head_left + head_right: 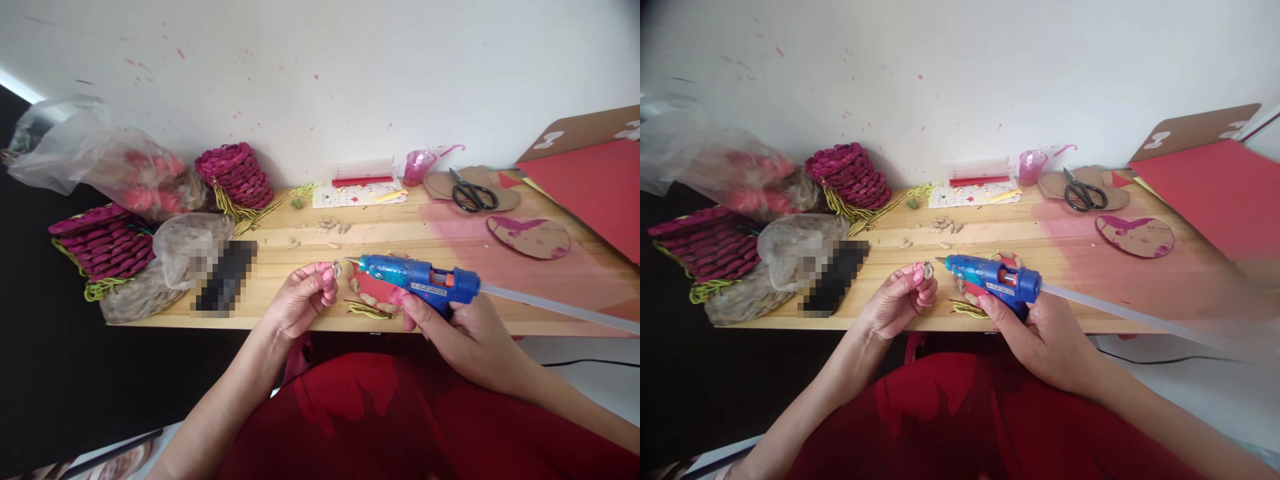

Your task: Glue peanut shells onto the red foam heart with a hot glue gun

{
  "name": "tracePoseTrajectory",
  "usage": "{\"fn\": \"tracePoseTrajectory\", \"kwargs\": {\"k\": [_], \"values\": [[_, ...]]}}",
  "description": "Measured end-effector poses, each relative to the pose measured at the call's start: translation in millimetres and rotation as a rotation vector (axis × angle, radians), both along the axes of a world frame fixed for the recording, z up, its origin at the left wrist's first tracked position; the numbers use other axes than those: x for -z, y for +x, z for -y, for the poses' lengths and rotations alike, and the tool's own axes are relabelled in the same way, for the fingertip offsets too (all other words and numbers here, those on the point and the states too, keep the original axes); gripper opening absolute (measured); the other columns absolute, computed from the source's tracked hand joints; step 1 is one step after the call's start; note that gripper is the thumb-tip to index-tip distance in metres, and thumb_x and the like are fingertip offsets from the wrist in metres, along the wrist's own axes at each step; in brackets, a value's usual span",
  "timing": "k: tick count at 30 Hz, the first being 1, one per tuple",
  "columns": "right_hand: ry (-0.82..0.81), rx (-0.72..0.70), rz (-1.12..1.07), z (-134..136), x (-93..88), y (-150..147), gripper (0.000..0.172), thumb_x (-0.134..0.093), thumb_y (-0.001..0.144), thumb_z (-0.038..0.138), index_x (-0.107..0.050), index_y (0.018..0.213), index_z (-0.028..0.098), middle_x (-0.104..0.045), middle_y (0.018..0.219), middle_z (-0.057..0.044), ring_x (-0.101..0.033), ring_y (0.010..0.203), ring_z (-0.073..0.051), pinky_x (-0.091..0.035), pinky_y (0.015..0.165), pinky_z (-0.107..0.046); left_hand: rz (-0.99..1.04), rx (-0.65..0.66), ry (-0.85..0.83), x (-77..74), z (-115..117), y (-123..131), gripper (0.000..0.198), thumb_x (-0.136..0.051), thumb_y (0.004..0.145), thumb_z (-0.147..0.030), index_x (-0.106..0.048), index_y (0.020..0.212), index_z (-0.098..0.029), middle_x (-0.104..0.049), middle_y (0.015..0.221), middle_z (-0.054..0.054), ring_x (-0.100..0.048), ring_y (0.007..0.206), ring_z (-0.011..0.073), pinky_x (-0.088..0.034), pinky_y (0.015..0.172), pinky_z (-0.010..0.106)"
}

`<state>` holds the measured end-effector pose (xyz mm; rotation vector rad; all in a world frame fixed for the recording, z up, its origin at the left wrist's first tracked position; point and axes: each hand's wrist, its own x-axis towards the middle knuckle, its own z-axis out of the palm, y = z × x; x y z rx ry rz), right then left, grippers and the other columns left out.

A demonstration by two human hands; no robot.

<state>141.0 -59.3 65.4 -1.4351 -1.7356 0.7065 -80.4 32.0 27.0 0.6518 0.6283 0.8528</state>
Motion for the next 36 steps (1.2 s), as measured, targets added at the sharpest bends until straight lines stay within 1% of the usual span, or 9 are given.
{"fn": "tracePoseTrajectory", "kwargs": {"k": [2, 5, 9, 12, 16, 23, 29, 33, 36], "values": [[0.0, -0.003, 0.001, 1.4, 0.9, 2.0, 0.033, -0.055, 0.1, 0.035, -0.06, 0.069, 0.025, -0.058, 0.059, 0.002, -0.053, 0.053, -0.015, -0.041, 0.05, -0.03, 0.026, -0.009, -0.009, -0.7, -0.9, 0.6, 0.033, -0.092, 0.065, -0.029, -0.065, 0.071, -0.011, -0.047, 0.058, -0.006, -0.044, 0.053, 0.0046, -0.036, 0.049, 0.015], [-0.01, -0.051, -0.02, 3.7, 0.7, 2.9, 0.031, -0.053, 0.101, 0.033, -0.062, 0.071, 0.025, -0.06, 0.06, 0.003, -0.053, 0.052, -0.014, -0.04, 0.048, -0.029, 0.059, -0.01, -0.028, -0.1, -2.0, 1.6, 0.033, -0.092, 0.066, -0.026, -0.062, 0.068, -0.012, -0.043, 0.058, -0.007, -0.043, 0.053, 0.0047, -0.036, 0.049, 0.016], [-0.004, -0.099, -0.028, 5.9, 0.0, 2.6, 0.031, -0.053, 0.101, 0.034, -0.06, 0.072, 0.026, -0.062, 0.064, 0.002, -0.056, 0.057, -0.015, -0.044, 0.053, -0.029, 0.084, 0.008, -0.056, 1.0, -2.3, 3.4, 0.034, -0.092, 0.066, -0.026, -0.061, 0.068, -0.013, -0.041, 0.056, -0.008, -0.042, 0.053, 0.0045, -0.036, 0.049, 0.015], [-0.03, -0.098, -0.041, 5.9, 1.7, 3.3, 0.028, -0.053, 0.101, 0.034, -0.059, 0.074, 0.026, -0.063, 0.065, 0.002, -0.058, 0.059, -0.016, -0.045, 0.053, -0.029, 0.073, 0.012, -0.07, 0.2, -2.3, 4.9, 0.034, -0.093, 0.064, -0.025, -0.062, 0.069, -0.013, -0.04, 0.055, -0.008, -0.042, 0.052, 0.0042, -0.035, 0.049, 0.015], [-0.039, -0.113, -0.061, 4.6, 4.8, 5.0, 0.026, -0.053, 0.101, 0.033, -0.06, 0.076, 0.026, -0.065, 0.068, 0.002, -0.061, 0.062, -0.016, -0.049, 0.058, -0.029, 0.062, 0.011, -0.074, -1.7, -2.6, 6.8, 0.035, -0.094, 0.061, -0.026, -0.064, 0.07, -0.013, -0.041, 0.054, -0.008, -0.042, 0.051, 0.0041, -0.035, 0.048, 0.015], [-0.03, -0.094, -0.028, 6.5, 6.1, 7.6, 0.026, -0.054, 0.1, 0.034, -0.06, 0.076, 0.026, -0.066, 0.068, 0.001, -0.062, 0.063, -0.017, -0.048, 0.055, -0.03, 0.042, 0.011, -0.061, -1.9, -1.9, 9.8, 0.036, -0.095, 0.06, -0.027, -0.062, 0.065, -0.013, -0.04, 0.052, -0.009, -0.041, 0.05, 0.0039, -0.035, 0.048, 0.015], [-0.021, -0.084, -0.029, 5.7, 4.9, 6.7, 0.026, -0.053, 0.1, 0.035, -0.06, 0.077, 0.026, -0.065, 0.066, 0.002, -0.061, 0.058, -0.016, -0.047, 0.053, -0.029, 0.025, 0.013, -0.055, -1.8, -2.8, 10.4, 0.035, -0.095, 0.06, -0.029, -0.065, 0.07, -0.013, -0.04, 0.052, -0.009, -0.041, 0.05, 0.0039, -0.035, 0.048, 0.015], [0.002, -0.093, -0.005, 5.4, 5.0, 7.6, 0.027, -0.054, 0.1, 0.032, -0.06, 0.075, 0.026, -0.068, 0.07, 0.001, -0.062, 0.062, -0.017, -0.049, 0.058, -0.03, 0.03, -0.002, -0.064, -0.7, -3.4, 10.4, 0.036, -0.095, 0.058, -0.028, -0.065, 0.069, -0.012, -0.041, 0.052, -0.008, -0.042, 0.05, 0.0039, -0.036, 0.048, 0.015], [0.005, -0.085, -0.002, 5.3, 5.0, 8.3, 0.026, -0.055, 0.099, 0.03, -0.06, 0.073, 0.026, -0.068, 0.068, 0.002, -0.063, 0.062, -0.016, -0.049, 0.059, -0.029, 0.028, -0.006, -0.065, 0.1, -3.7, 10.3, 0.036, -0.096, 0.058, -0.028, -0.065, 0.069, -0.013, -0.042, 0.052, -0.008, -0.042, 0.05, 0.004, -0.035, 0.048, 0.015]]}}
